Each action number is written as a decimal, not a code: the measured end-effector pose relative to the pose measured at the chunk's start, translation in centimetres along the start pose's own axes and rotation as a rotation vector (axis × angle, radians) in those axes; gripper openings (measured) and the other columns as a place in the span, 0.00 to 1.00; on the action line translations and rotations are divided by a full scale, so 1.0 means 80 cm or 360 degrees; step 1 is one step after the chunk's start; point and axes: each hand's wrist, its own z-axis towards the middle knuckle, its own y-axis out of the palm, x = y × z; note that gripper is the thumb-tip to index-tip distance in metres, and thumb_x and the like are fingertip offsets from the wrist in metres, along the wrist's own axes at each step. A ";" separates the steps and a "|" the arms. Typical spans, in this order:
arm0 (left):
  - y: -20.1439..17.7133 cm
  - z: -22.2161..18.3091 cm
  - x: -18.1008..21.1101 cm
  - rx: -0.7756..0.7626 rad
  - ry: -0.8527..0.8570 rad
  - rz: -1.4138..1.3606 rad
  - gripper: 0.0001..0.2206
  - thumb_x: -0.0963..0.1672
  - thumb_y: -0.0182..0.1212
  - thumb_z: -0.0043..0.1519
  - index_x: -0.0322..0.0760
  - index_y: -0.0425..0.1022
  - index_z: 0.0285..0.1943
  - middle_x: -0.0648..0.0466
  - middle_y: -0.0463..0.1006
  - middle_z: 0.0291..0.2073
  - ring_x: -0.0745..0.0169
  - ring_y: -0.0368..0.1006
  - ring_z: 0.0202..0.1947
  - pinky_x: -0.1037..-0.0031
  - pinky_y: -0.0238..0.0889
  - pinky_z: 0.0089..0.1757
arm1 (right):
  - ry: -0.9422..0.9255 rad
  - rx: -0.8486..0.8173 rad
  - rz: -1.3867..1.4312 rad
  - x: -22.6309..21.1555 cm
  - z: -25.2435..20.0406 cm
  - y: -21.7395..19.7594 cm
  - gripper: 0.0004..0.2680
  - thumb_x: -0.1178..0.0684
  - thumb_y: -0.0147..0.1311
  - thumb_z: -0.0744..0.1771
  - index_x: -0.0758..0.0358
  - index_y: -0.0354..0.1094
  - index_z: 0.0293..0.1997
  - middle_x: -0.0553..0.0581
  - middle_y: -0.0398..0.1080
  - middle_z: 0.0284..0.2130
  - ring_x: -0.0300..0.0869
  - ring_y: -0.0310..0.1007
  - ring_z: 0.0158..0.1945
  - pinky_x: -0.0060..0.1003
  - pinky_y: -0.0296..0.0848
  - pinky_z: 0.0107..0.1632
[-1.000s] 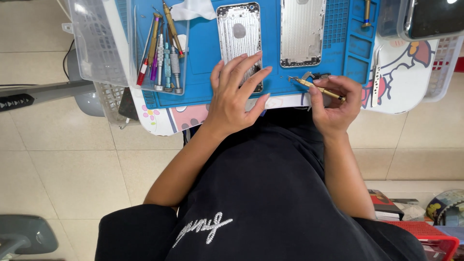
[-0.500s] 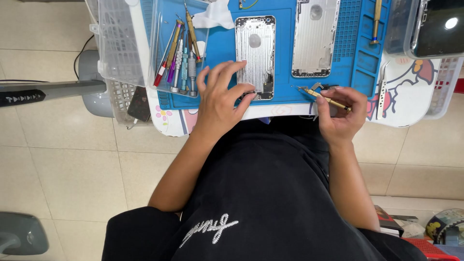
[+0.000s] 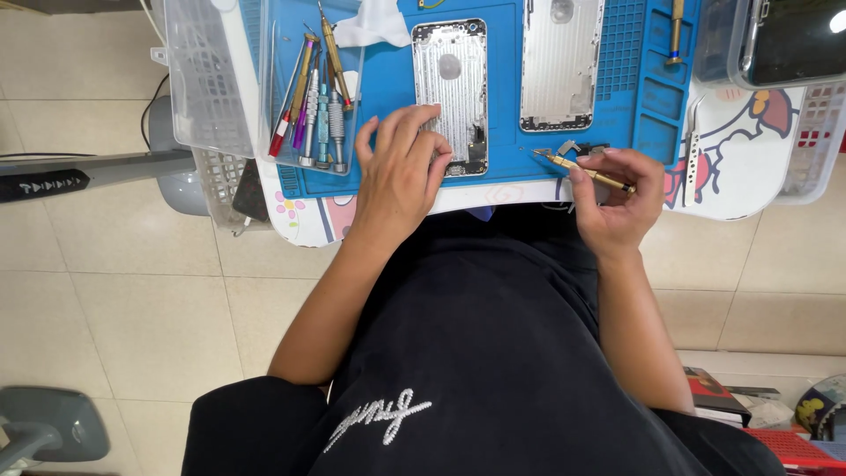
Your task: Repairing a mobile phone by handling internal components and using tools at a repair bench.
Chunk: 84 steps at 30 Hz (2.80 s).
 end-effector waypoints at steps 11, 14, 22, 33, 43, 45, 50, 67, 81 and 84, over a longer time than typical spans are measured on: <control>0.000 0.008 0.032 0.0178 0.0206 -0.0500 0.07 0.36 0.67 0.61 0.34 0.75 0.45 0.52 0.80 0.40 0.53 0.75 0.44 0.66 0.66 0.48 | 0.0057 0.0060 0.0067 -0.001 0.000 0.000 0.16 0.69 0.62 0.69 0.66 0.57 0.59 0.61 0.73 0.45 0.42 0.78 0.49 0.33 0.80 0.54; 0.000 0.020 0.041 0.0206 0.0301 -0.0483 0.08 0.35 0.69 0.60 0.32 0.76 0.45 0.51 0.80 0.38 0.52 0.75 0.43 0.66 0.69 0.46 | 0.0047 0.0062 0.0067 0.001 0.000 -0.001 0.16 0.69 0.62 0.68 0.66 0.57 0.58 0.62 0.73 0.45 0.43 0.79 0.50 0.34 0.80 0.54; 0.017 0.034 0.047 0.0256 0.0446 -0.0471 0.07 0.36 0.71 0.59 0.33 0.79 0.43 0.52 0.82 0.38 0.54 0.77 0.43 0.68 0.70 0.46 | 0.0036 0.0072 0.0074 -0.002 0.006 -0.003 0.16 0.70 0.62 0.67 0.66 0.57 0.56 0.62 0.74 0.44 0.43 0.79 0.50 0.35 0.80 0.55; 0.017 0.030 0.037 0.0221 0.0509 -0.0512 0.07 0.37 0.72 0.57 0.32 0.83 0.42 0.52 0.82 0.38 0.57 0.76 0.41 0.70 0.70 0.43 | 0.0040 0.0092 0.0123 0.002 0.006 0.002 0.16 0.69 0.61 0.67 0.67 0.57 0.56 0.62 0.74 0.44 0.43 0.79 0.50 0.36 0.79 0.56; 0.019 0.023 0.032 0.0245 0.0372 -0.0773 0.08 0.35 0.71 0.55 0.35 0.81 0.39 0.53 0.83 0.36 0.58 0.77 0.41 0.72 0.71 0.43 | 0.0082 0.0083 0.0088 -0.001 0.007 0.002 0.16 0.70 0.62 0.67 0.67 0.57 0.57 0.61 0.74 0.43 0.43 0.78 0.50 0.36 0.80 0.57; 0.016 0.025 0.029 0.0266 0.0355 -0.0813 0.07 0.35 0.72 0.56 0.35 0.80 0.38 0.54 0.83 0.35 0.59 0.78 0.40 0.72 0.71 0.43 | 0.0063 0.0066 0.0128 0.000 0.008 0.002 0.16 0.70 0.61 0.68 0.66 0.57 0.58 0.60 0.74 0.45 0.42 0.78 0.50 0.33 0.79 0.54; 0.009 0.027 0.031 0.0210 0.0308 -0.0785 0.07 0.35 0.71 0.55 0.36 0.81 0.39 0.53 0.82 0.35 0.58 0.78 0.39 0.71 0.70 0.44 | 0.0068 0.0095 0.0065 -0.002 0.002 0.001 0.16 0.70 0.62 0.68 0.66 0.57 0.58 0.60 0.73 0.45 0.43 0.78 0.51 0.34 0.79 0.54; 0.015 0.040 0.038 0.0224 0.0387 -0.0466 0.06 0.44 0.77 0.56 0.42 0.83 0.37 0.60 0.83 0.32 0.63 0.75 0.38 0.67 0.59 0.48 | 0.0093 0.0095 0.0118 0.000 0.003 0.001 0.16 0.70 0.61 0.68 0.65 0.57 0.58 0.61 0.73 0.45 0.42 0.78 0.48 0.34 0.80 0.55; 0.034 0.042 0.037 0.0246 0.0427 -0.0278 0.07 0.45 0.75 0.56 0.43 0.84 0.39 0.58 0.80 0.51 0.56 0.72 0.51 0.63 0.57 0.54 | 0.0086 0.0092 0.0105 0.000 0.005 0.001 0.17 0.70 0.62 0.68 0.66 0.57 0.57 0.61 0.74 0.44 0.43 0.79 0.50 0.34 0.79 0.54; 0.034 0.044 0.035 0.0180 0.0414 -0.0288 0.06 0.45 0.74 0.58 0.43 0.84 0.41 0.59 0.80 0.50 0.58 0.72 0.52 0.63 0.56 0.56 | 0.0104 0.0098 0.0120 -0.001 0.006 0.002 0.16 0.70 0.62 0.68 0.66 0.57 0.57 0.61 0.74 0.44 0.43 0.79 0.50 0.34 0.80 0.54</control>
